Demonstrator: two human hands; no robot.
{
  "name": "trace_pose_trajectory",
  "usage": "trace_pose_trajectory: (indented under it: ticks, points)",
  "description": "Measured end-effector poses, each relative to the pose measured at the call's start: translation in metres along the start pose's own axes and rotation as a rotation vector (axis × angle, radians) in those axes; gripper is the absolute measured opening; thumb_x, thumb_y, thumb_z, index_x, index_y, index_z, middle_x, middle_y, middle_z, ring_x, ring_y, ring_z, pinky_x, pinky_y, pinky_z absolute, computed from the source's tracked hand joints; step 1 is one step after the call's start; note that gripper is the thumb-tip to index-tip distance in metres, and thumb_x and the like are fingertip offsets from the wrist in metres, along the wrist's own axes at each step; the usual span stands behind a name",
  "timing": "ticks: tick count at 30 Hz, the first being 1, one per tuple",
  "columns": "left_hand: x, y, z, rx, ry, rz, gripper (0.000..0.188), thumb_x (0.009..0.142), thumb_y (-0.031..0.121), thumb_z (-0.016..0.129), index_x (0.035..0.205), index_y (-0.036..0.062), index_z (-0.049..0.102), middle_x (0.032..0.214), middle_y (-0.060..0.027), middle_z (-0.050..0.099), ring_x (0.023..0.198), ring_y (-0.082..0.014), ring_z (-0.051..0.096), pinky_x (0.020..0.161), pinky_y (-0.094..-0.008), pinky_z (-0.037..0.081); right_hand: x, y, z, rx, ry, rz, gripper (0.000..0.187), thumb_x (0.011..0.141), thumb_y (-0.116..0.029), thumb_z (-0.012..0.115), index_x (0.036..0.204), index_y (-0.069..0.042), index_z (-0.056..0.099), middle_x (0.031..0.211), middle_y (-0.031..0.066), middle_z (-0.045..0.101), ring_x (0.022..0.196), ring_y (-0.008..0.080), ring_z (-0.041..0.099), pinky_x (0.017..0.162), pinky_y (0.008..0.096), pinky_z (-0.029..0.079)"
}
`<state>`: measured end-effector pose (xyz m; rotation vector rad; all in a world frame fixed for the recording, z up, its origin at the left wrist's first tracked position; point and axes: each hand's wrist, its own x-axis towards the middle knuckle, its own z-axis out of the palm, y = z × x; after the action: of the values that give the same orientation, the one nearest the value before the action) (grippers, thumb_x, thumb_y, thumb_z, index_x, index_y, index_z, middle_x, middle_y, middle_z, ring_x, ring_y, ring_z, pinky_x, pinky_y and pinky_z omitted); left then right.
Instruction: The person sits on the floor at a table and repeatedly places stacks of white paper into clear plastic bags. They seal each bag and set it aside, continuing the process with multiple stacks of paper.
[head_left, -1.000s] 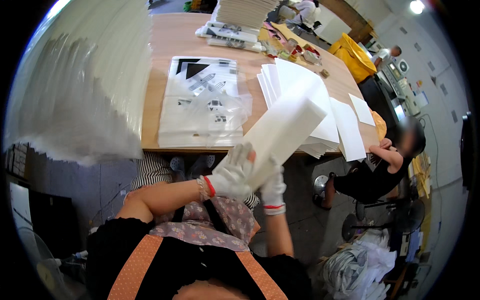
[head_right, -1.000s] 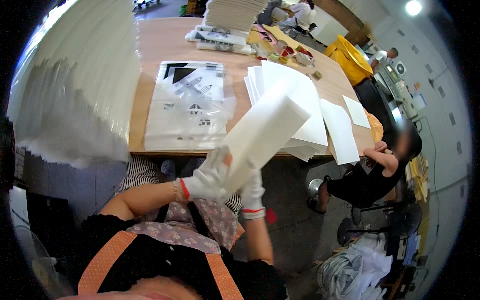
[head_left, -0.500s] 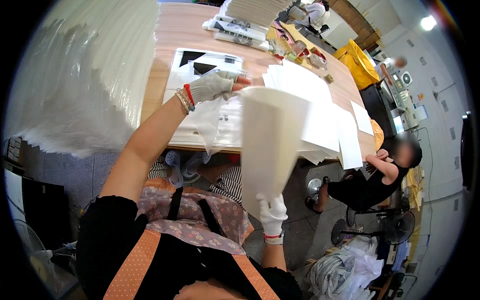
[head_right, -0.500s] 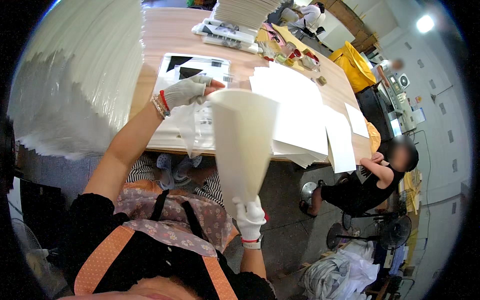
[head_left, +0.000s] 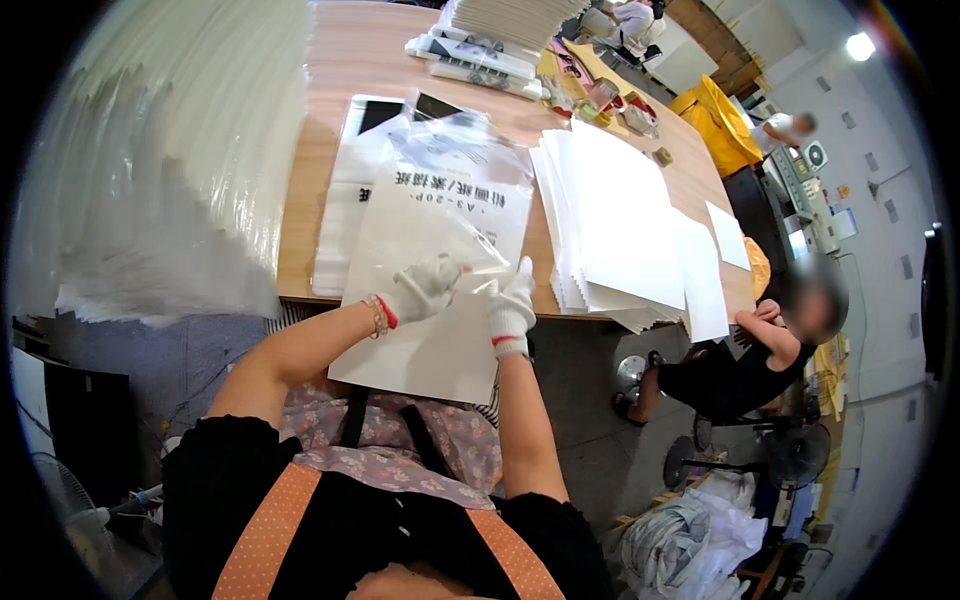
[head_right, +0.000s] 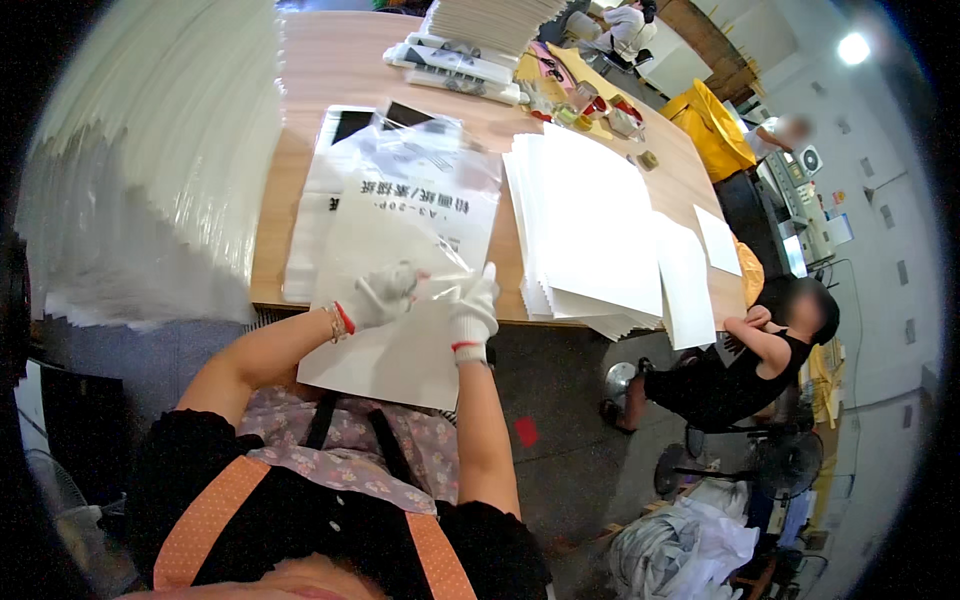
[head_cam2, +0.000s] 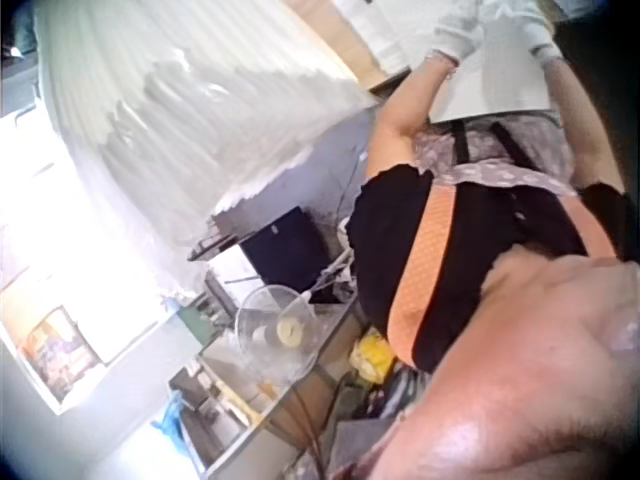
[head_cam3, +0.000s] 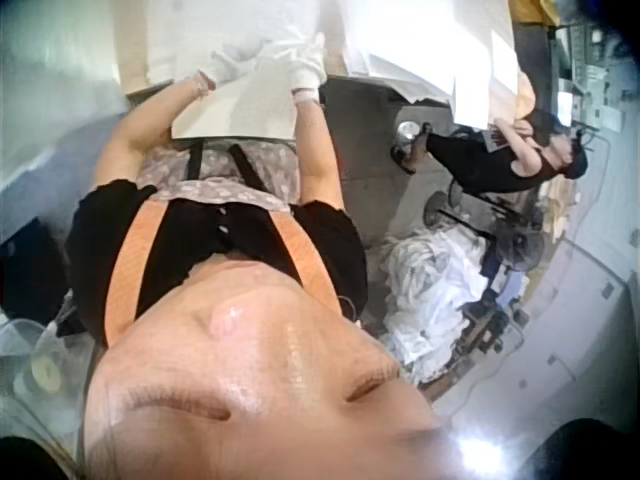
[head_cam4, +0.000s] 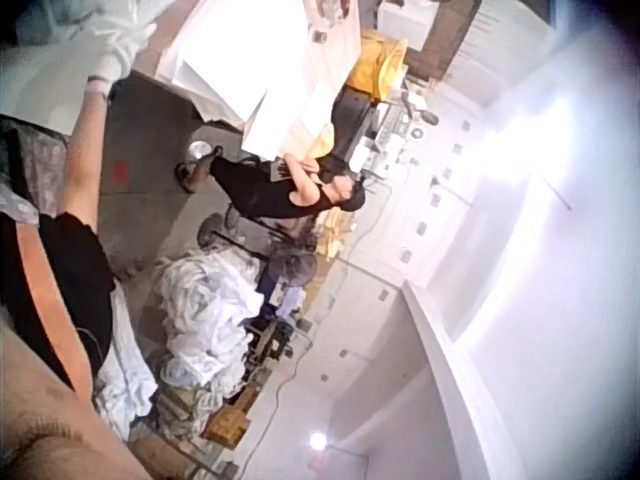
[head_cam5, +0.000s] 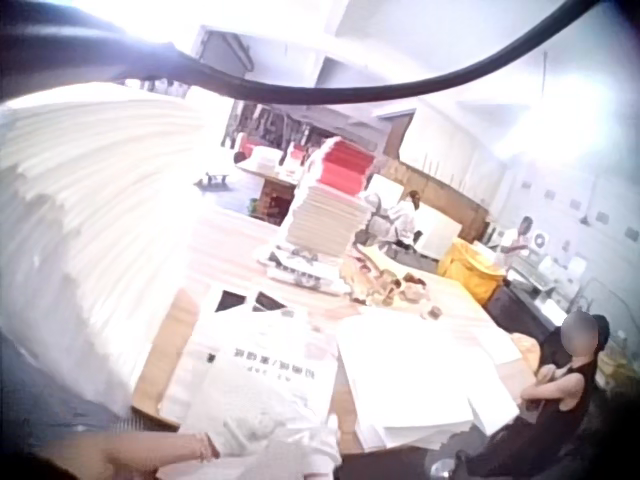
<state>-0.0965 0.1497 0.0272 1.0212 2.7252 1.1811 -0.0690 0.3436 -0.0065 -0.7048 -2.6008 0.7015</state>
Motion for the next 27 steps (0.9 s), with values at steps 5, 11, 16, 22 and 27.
trace_pose_trajectory:
  ticks: [5, 11, 16, 22, 27]
  points:
    - [-0.016, -0.097, -0.038, 0.236, 0.473, 0.389, 0.036, 0.085, 0.006, 0.055, 0.12, 0.0029, 0.049, 0.107, -0.0116, 0.058, 0.095, -0.022, 0.057, 0.083, -0.0353, 0.048, 0.057, 0.043, 0.042, 0.065, -0.397, 0.145, 0.05, 0.089, -0.029, 0.05, 0.134, -0.012, 0.038, 0.103, 0.0188, 0.063, 0.09, 0.0334, 0.062, 0.076, 0.0426, 0.049]
    - [-0.075, -0.089, -0.05, -0.356, 0.349, -0.613, 0.03, 0.091, 0.01, 0.046, 0.119, 0.001, 0.045, 0.106, -0.0146, 0.055, 0.096, -0.0238, 0.055, 0.083, -0.0344, 0.045, -0.012, 0.047, -0.003, 0.334, -0.508, 0.058, 0.064, 0.092, -0.034, 0.047, 0.146, -0.013, 0.02, 0.122, 0.0226, 0.056, 0.105, 0.0358, 0.058, 0.086, 0.0393, 0.047]
    - [-0.205, -0.033, -0.045, 0.006, 0.326, -0.326, 0.029, 0.084, 0.007, 0.053, 0.11, -0.0032, 0.047, 0.096, -0.0184, 0.051, 0.09, -0.0318, 0.054, 0.083, -0.0382, 0.045, -0.14, 0.053, -0.076, 0.526, -0.662, -0.172, 0.054, 0.094, -0.019, 0.041, 0.142, -0.002, 0.023, 0.141, 0.0261, 0.035, 0.121, 0.0383, 0.044, 0.096, 0.0381, 0.041]
    - [-0.33, 0.012, -0.042, -0.999, -0.131, -0.491, 0.047, 0.079, 0.005, 0.056, 0.124, -0.0031, 0.048, 0.111, -0.0191, 0.053, 0.102, -0.0281, 0.053, 0.087, -0.0316, 0.043, -0.265, 0.061, -0.128, 0.494, -0.67, -0.319, 0.046, 0.091, -0.01, 0.042, 0.136, 0.002, 0.036, 0.136, 0.027, 0.038, 0.119, 0.0394, 0.044, 0.098, 0.0396, 0.039]
    - [-0.292, 0.019, -0.034, -0.028, 0.248, -0.022, 0.023, 0.084, 0.003, 0.041, 0.106, -0.0014, 0.049, 0.102, -0.014, 0.057, 0.088, -0.017, 0.058, 0.073, -0.0303, 0.047, -0.221, 0.035, -0.137, 0.217, -0.487, -0.69, 0.043, 0.089, -0.006, 0.043, 0.131, 0.004, 0.041, 0.131, 0.0273, 0.043, 0.116, 0.04, 0.046, 0.1, 0.0404, 0.039]
